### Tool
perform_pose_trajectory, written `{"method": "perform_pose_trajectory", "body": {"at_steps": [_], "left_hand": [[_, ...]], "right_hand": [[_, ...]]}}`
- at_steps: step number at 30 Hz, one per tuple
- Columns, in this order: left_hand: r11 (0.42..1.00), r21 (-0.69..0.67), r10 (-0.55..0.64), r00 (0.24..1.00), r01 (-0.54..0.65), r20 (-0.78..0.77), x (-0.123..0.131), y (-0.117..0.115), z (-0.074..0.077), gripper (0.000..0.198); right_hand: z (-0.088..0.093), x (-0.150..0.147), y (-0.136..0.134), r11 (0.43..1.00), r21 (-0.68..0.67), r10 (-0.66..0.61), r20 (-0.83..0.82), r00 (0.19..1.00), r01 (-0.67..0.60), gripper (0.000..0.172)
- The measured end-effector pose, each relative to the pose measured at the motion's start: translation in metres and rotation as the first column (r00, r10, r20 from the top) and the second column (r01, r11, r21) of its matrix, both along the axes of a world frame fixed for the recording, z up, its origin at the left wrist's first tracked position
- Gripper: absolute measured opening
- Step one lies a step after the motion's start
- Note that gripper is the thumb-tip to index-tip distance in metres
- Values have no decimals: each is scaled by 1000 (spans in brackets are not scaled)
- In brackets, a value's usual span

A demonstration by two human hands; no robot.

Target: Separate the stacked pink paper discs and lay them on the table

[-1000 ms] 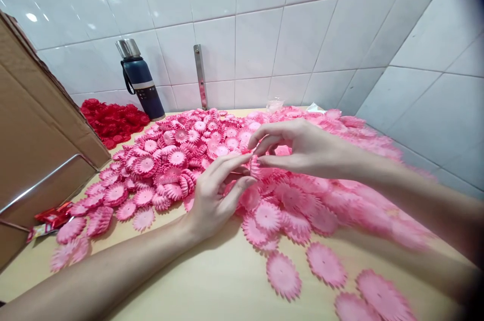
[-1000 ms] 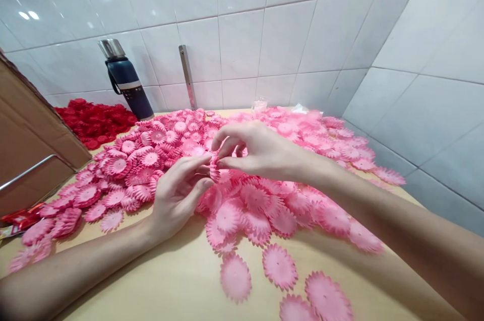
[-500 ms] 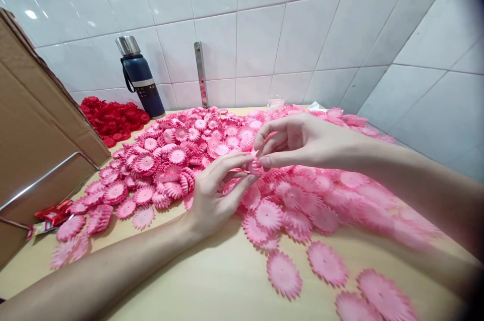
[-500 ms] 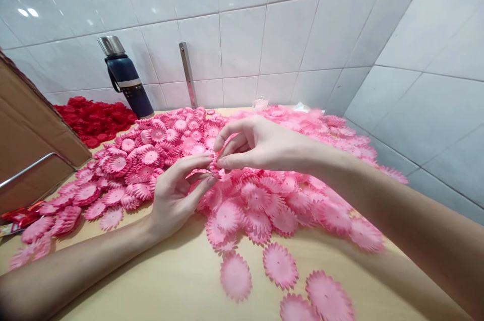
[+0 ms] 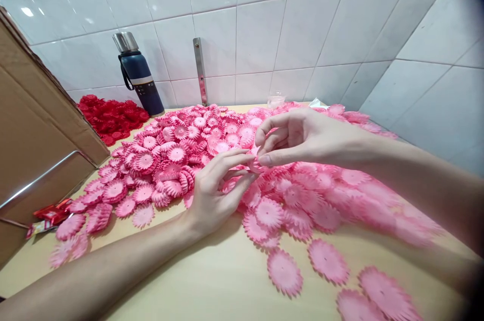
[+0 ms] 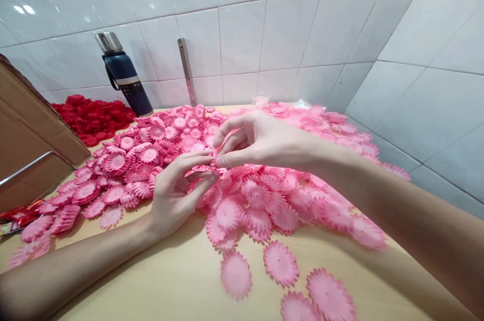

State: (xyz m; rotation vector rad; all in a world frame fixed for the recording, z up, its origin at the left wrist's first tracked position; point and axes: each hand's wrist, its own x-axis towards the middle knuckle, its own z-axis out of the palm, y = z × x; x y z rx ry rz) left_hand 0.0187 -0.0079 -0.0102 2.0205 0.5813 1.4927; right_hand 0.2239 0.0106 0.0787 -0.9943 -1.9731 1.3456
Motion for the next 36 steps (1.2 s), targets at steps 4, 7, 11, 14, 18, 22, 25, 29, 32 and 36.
{"method": "perform_pose_trajectory", "body": {"at_steps": [4,7,11,14,18,22,25,29,32,36], "left_hand": [[1000,2,-11,1000,11,11,1,-1,1,35],[1000,21,10,1000,-10,14,1,-2,2,29],[1000,12,25,999,-25,28,1,-2,2,24],[1000,7,22,999,-22,28,1,-2,1,25],[1000,20,20,1000,-21,23,1,-2,2,24],[1000,28,11,1000,-12,14,0,-2,3,25],[1000,28,10,1000,-10,7,0,-2,3,25],[999,31,14,1000,-14,-6,0,-2,3,25],[1000,26,14,1000,-14,0,1,-1,3,25],[1000,16,8,1000,-8,7,1,-1,3,25]], "right_hand": [[-2,-2,0,1000,15,-13,-13,1000,13,22],[-2,-2,0,1000,16,-19,-13,1000,19,22],[-3,-1,1,1000,3,10,-24,1000,-10,21],[-4,1,1,998,-38,51,-47,998,-53,24],[-6,1,2,996,-75,50,-59,997,-55,27],[-8,1,3,996,-69,47,-50,998,-50,27],[-9,1,3,996,-73,52,-60,997,-56,27],[-8,0,2,993,-79,79,-71,994,-84,27],[-7,0,2,995,-73,69,-54,996,-73,25],[-7,0,2,996,-72,43,-38,998,-46,25]]}}
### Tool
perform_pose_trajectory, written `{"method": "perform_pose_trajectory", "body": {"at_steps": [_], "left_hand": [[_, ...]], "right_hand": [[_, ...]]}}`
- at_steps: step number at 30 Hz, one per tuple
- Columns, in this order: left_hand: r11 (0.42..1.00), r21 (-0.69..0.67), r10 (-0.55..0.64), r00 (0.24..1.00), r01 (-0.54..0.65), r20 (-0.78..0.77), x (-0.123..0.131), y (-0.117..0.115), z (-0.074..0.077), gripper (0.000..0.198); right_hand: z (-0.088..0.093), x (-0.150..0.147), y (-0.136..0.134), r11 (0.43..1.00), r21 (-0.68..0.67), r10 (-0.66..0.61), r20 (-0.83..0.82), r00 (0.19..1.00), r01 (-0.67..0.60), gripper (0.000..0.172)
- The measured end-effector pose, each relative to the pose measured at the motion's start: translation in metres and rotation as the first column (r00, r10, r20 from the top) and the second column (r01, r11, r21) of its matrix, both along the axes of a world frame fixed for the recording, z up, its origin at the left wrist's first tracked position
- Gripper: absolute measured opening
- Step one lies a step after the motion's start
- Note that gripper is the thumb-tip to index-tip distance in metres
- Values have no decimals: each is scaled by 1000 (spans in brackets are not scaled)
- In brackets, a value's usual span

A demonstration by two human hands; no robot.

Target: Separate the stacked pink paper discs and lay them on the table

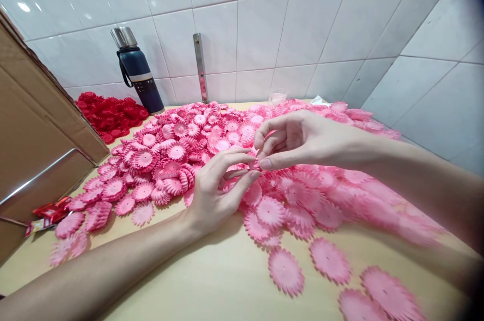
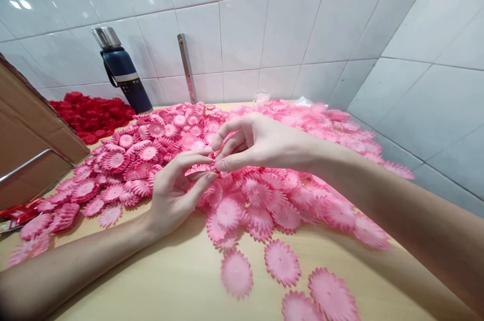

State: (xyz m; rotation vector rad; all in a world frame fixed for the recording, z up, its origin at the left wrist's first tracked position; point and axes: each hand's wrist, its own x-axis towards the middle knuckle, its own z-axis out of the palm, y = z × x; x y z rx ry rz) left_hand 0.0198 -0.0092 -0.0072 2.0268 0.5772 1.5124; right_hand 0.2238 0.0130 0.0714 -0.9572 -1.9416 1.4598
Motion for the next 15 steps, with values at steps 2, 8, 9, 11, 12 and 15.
{"method": "perform_pose_trajectory", "body": {"at_steps": [2,8,9,11,12,15], "left_hand": [[1000,4,-4,1000,4,0,0,0,0,24],[1000,2,2,1000,-2,-4,0,-1,1,24],[1000,1,2,1000,-2,-5,0,-1,1,23],[1000,-3,-3,1000,3,-3,0,-1,1,23],[1000,-8,-7,1000,7,-2,0,-1,0,23],[1000,-23,-14,1000,14,-1,0,-1,0,23]], "right_hand": [[0,1,0,1000,-11,9,-11,1000,-9,25],[0,2,1,1000,-28,-2,5,1000,2,27],[0,2,1,1000,-22,-5,8,1000,5,27],[1,2,0,1000,-8,-5,14,1000,5,26],[1,2,0,1000,-5,-7,18,1000,7,25],[2,1,0,1000,-6,-5,16,1000,6,23]]}}
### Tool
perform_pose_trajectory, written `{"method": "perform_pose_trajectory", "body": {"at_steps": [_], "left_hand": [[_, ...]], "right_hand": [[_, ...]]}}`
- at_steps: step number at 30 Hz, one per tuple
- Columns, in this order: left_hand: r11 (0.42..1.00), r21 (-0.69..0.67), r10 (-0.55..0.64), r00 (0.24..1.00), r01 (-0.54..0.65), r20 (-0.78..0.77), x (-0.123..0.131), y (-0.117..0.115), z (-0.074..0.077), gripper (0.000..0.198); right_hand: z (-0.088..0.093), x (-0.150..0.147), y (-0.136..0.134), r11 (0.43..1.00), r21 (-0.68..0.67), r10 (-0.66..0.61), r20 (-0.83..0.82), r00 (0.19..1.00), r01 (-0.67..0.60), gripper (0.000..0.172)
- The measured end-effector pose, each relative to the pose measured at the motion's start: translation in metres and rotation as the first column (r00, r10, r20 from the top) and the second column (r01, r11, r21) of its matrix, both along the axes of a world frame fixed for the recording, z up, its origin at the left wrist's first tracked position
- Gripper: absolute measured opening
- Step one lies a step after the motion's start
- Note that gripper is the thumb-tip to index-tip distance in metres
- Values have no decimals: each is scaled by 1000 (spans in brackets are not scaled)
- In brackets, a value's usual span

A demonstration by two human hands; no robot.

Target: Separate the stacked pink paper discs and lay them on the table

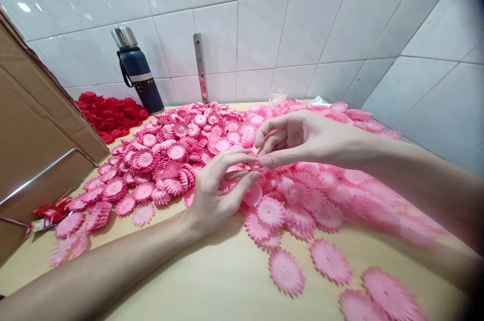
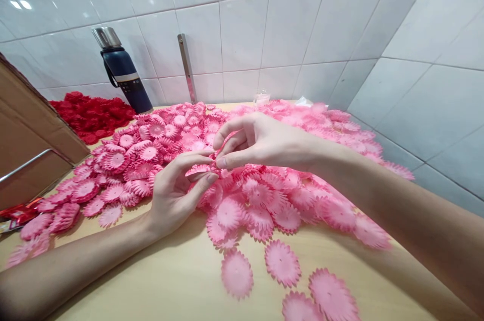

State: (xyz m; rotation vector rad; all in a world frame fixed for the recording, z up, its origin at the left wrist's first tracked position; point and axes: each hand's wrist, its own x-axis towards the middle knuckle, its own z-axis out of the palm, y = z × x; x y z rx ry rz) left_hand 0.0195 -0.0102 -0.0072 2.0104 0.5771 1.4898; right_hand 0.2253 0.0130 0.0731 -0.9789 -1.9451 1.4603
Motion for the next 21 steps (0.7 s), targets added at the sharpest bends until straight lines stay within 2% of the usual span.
{"method": "perform_pose_trajectory", "body": {"at_steps": [21], "left_hand": [[1000,-15,-19,1000,19,6,1,0,-1,24]], "right_hand": [[-1,-2,1,999,44,-18,-10,1000,18,21]]}}
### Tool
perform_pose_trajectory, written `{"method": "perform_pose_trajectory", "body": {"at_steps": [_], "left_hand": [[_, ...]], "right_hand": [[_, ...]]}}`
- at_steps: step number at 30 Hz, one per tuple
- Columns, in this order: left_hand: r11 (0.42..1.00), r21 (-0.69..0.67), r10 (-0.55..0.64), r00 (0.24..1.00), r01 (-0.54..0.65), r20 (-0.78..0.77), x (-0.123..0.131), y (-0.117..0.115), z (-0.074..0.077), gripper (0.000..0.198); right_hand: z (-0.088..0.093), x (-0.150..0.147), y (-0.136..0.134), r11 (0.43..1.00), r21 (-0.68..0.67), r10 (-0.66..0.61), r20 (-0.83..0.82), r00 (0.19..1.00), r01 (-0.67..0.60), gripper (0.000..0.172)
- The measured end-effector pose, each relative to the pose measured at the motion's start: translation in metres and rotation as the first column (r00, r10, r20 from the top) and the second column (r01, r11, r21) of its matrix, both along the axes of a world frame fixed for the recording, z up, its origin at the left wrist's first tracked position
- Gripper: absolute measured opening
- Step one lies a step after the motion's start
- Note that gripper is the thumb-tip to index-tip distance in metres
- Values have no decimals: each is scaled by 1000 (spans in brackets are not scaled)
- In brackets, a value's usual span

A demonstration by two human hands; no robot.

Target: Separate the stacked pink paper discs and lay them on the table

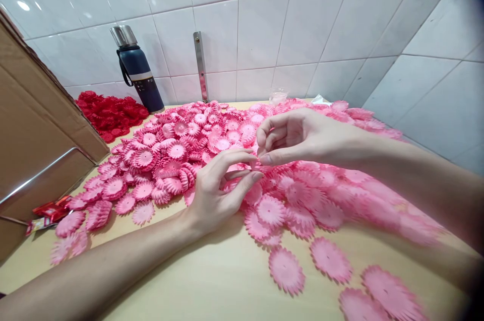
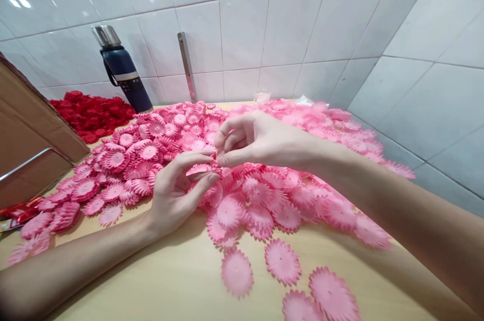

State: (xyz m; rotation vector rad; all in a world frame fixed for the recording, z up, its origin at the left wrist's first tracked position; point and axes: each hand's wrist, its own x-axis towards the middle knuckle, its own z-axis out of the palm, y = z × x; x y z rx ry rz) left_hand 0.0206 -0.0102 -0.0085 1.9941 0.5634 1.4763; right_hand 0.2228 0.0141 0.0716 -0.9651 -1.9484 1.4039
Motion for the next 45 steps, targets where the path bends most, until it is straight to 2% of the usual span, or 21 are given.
{"method": "perform_pose_trajectory", "body": {"at_steps": [4,10,17,20,23,25,28,32,34,39,45], "left_hand": [[1000,28,0,1000,1,-8,0,-1,0,32],[988,139,70,997,-63,-41,-1,-3,5,24],[987,141,84,996,-82,-11,0,-2,4,22],[986,140,88,995,-93,38,-1,-2,3,23],[989,114,89,995,-95,56,-1,-3,2,27],[995,71,68,997,-71,44,0,-3,1,33],[999,12,43,997,-43,56,2,-2,0,37],[999,-31,10,996,-7,91,2,-2,-2,34],[999,-32,-11,995,14,100,2,-2,-2,34],[999,-19,-48,994,50,94,1,-2,-3,33],[996,-33,-75,993,78,97,1,-1,-2,32]], "right_hand": [[-2,-2,1,999,35,-36,37,999,34,17],[-4,0,5,980,182,-101,97,990,82,16],[-1,2,4,936,343,-153,204,967,75,17],[0,2,2,896,435,-215,244,946,91,18],[-1,7,6,845,501,-350,249,903,189,17],[-2,13,11,845,477,-391,237,890,244,11],[-3,18,16,876,406,-366,211,906,260,9],[2,12,9,968,205,-172,125,977,144,16],[5,7,3,992,117,-68,100,993,56,17],[6,1,-3,999,21,39,43,998,-40,17],[5,-1,-4,1000,16,11,30,999,-12,15]]}}
